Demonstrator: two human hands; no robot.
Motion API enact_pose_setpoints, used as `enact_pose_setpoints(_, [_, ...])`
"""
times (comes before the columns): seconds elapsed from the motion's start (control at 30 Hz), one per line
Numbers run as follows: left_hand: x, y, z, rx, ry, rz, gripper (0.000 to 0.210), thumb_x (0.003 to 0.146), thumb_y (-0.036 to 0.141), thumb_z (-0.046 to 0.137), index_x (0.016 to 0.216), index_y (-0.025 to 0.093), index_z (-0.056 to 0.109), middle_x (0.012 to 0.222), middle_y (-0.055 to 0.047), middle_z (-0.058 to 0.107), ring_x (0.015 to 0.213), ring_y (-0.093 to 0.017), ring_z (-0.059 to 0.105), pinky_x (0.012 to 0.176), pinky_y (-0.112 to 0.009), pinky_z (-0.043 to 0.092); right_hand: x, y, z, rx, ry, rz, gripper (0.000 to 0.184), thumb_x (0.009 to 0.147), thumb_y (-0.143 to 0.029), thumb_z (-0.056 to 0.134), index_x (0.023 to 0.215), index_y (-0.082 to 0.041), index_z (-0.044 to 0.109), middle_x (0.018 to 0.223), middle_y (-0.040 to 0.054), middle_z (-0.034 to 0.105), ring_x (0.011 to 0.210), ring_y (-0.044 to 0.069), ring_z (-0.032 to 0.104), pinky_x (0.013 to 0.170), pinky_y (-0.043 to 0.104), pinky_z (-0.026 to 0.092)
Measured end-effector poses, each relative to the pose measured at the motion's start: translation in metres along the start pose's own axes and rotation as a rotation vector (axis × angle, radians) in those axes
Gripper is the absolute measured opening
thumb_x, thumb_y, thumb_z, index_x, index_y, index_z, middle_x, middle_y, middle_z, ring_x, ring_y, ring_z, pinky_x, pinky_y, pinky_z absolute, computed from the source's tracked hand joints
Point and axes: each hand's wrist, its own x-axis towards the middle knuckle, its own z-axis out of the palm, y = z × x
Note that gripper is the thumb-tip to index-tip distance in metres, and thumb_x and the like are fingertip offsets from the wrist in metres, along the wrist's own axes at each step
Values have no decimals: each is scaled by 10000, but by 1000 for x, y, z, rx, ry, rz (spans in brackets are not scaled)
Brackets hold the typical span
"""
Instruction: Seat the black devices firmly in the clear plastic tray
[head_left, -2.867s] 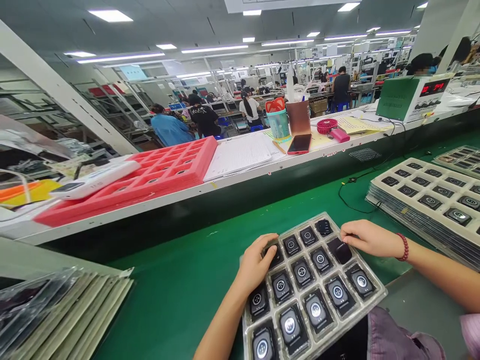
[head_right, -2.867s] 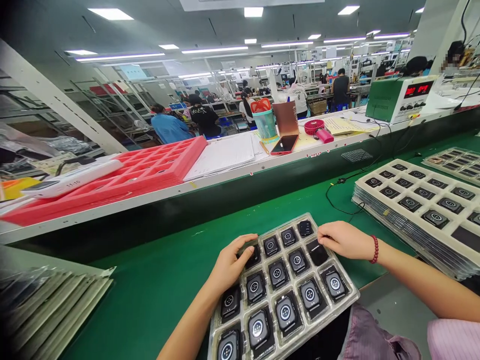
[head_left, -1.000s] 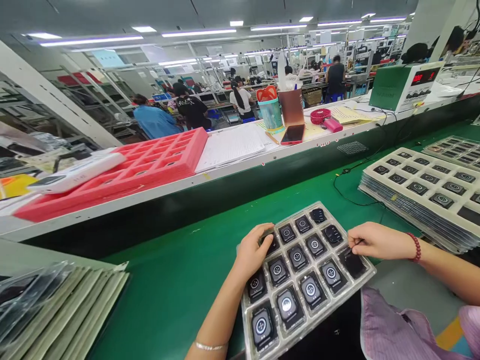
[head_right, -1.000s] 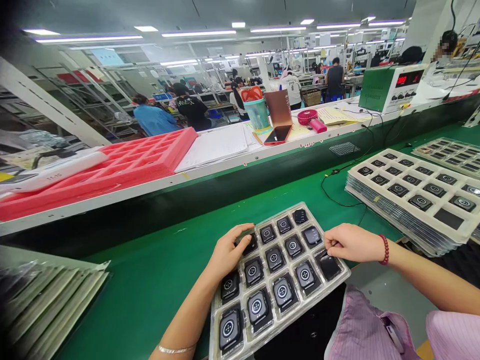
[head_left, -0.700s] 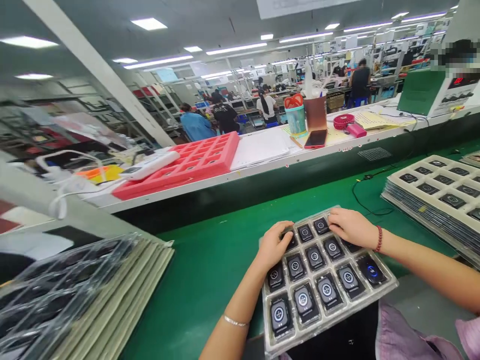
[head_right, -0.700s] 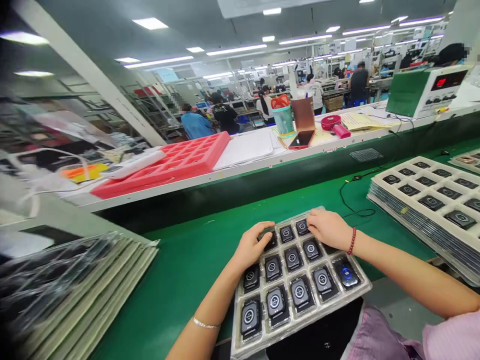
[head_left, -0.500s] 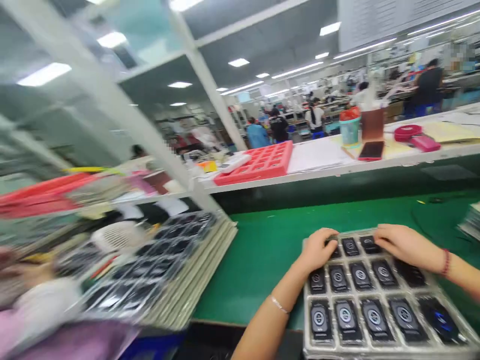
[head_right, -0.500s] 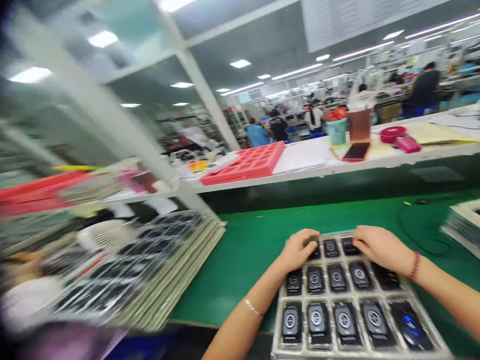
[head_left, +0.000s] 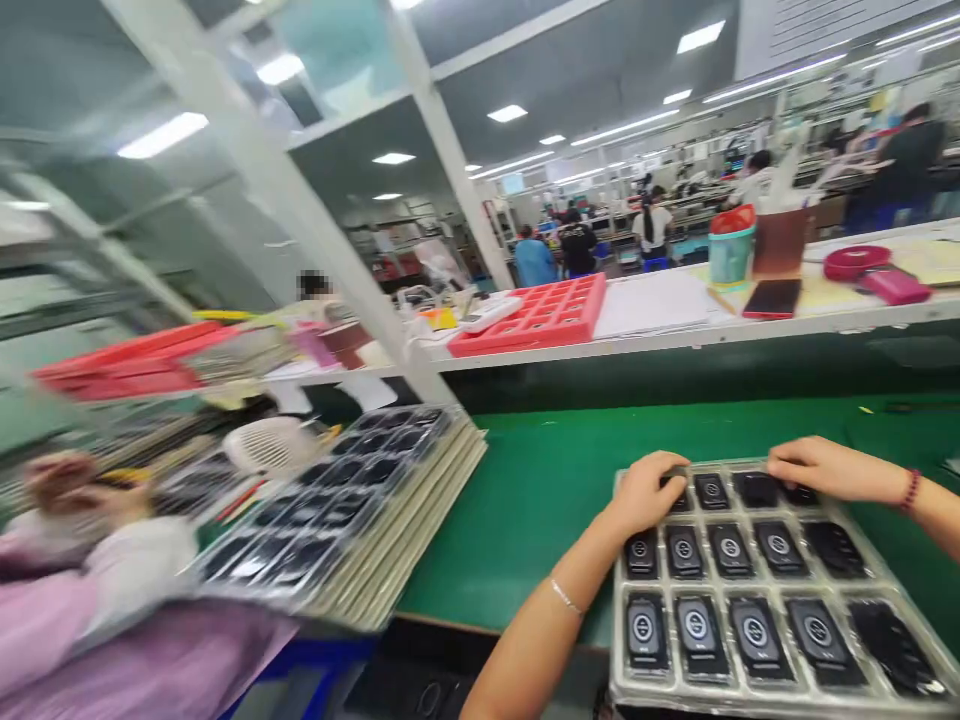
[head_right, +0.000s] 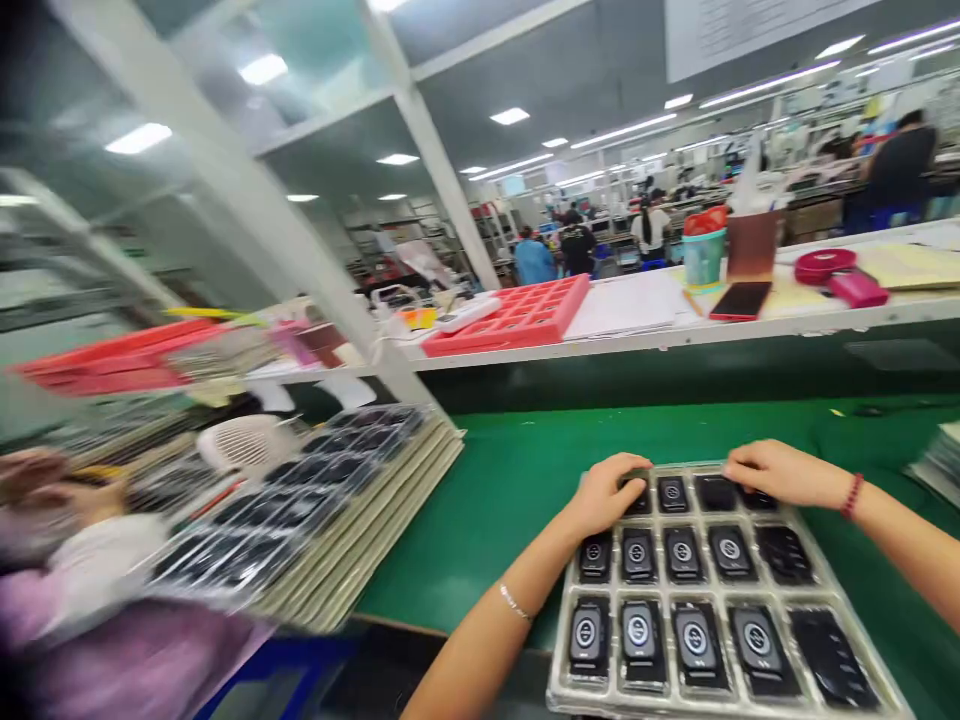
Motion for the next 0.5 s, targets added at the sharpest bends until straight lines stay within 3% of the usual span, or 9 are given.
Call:
enact_pose_setpoints(0.13, [2,-3,-2,-15,-16,-15,267,852,202,489,1088,195,615,1114,-43,640,1061,-183,571,969,-335,429,5,-11,-1,-25,33,39,406,883,-511,412,684,-178,534,656,26,588,605,203,533,543,263,337])
enact_pose_setpoints(0.3, [1,-3,1,3,9,-12,267,853,185,482,1086,210,612,1135,-38,637,1069,-177,572,956,-332,447,-1,-29,16,-230,310,21,181,852,-280,427,718,-190,509,693,27,596,635,201,529,571,273,324])
enact_pose_setpoints(0.4, [-5,-4,-11,158,162,38,284,852,176,481,1106,209,605,1197,-55,610,1129,-189,536,992,-360,422,-21,-49,27,-211,289,-51,130,861,-243,425,749,-201,476,671,7,572,604,188,518,564,268,328])
enact_pose_setpoints(0.5, [-22,-13,-50,508,366,52,290,845,226,513,1118,195,604,1273,-92,556,1210,-245,462,1038,-439,357,-47,-64,35,-256,187,-92,150,852,-199,398,710,-203,446,698,17,566,624,199,524,572,281,341])
